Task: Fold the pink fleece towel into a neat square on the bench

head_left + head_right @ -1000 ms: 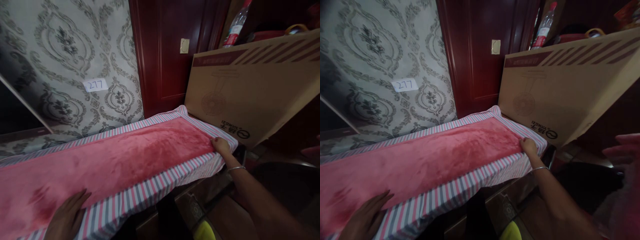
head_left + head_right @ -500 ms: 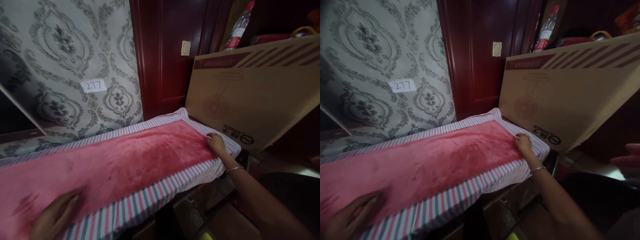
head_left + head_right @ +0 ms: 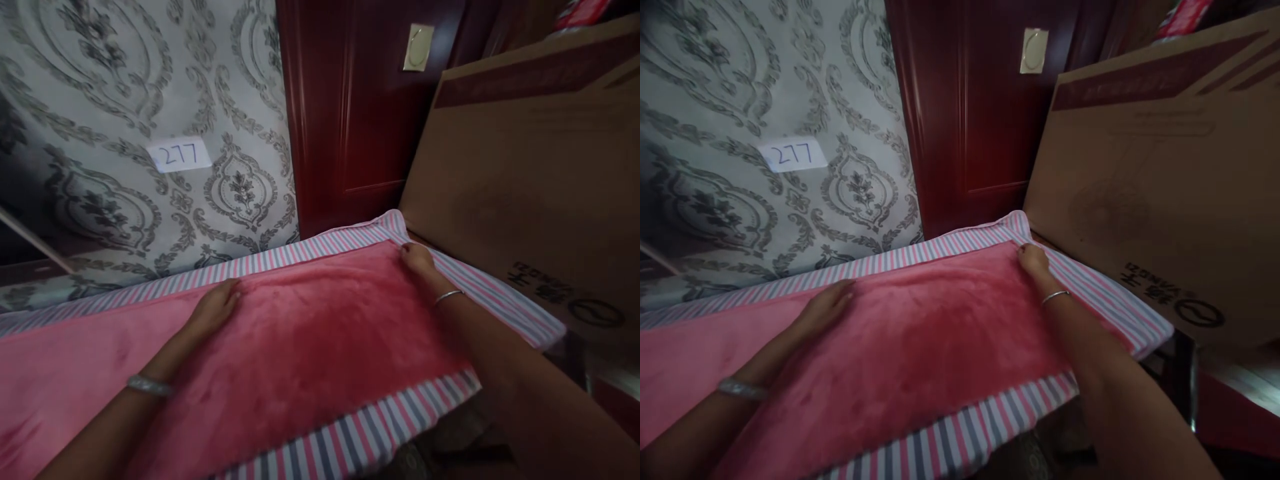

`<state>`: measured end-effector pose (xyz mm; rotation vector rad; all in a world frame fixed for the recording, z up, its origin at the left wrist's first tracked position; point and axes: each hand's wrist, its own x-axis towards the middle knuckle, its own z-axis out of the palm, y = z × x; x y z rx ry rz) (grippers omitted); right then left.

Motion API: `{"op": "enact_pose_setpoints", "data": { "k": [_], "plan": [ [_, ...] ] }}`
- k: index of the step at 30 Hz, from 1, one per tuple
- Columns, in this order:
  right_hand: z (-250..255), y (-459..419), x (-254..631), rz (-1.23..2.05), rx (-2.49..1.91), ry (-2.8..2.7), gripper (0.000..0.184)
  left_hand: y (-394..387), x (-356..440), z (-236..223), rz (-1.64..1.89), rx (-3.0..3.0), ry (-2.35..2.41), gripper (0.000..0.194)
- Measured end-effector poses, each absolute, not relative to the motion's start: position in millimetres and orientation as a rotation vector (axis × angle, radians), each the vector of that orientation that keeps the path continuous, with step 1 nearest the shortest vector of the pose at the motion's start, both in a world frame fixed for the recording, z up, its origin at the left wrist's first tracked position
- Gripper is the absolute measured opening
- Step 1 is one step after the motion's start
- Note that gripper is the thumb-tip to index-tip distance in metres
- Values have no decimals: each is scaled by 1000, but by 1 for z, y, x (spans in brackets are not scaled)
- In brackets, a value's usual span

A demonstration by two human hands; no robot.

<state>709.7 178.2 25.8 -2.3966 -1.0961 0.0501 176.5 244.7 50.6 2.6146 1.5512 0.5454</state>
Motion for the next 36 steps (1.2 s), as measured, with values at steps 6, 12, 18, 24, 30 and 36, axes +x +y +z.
{"op": "enact_pose_setpoints", "data": {
  "k": [6,12,18,24,30,36],
  "plan": [
    [24,212,727,137,-2509,-1038,31,284,201,29,407,2648,1640,57],
    [2,221,726,-108,-2456,-879,34,292,198,-4,670,2707,1704,53],
    [-5,220,723,-93,-2482,-897,36,298,193,0,671,2658,1648,51],
    [-6,219,725,-98,-2428,-951,39,302,228,30,374,2671,1746,45],
    [-9,220,729,-160,-2352,-994,36,315,271,38,285,2544,1519,33],
    [0,215,725,-53,-2355,-824,35,312,280,24,565,2428,1688,18]
  ]
}}
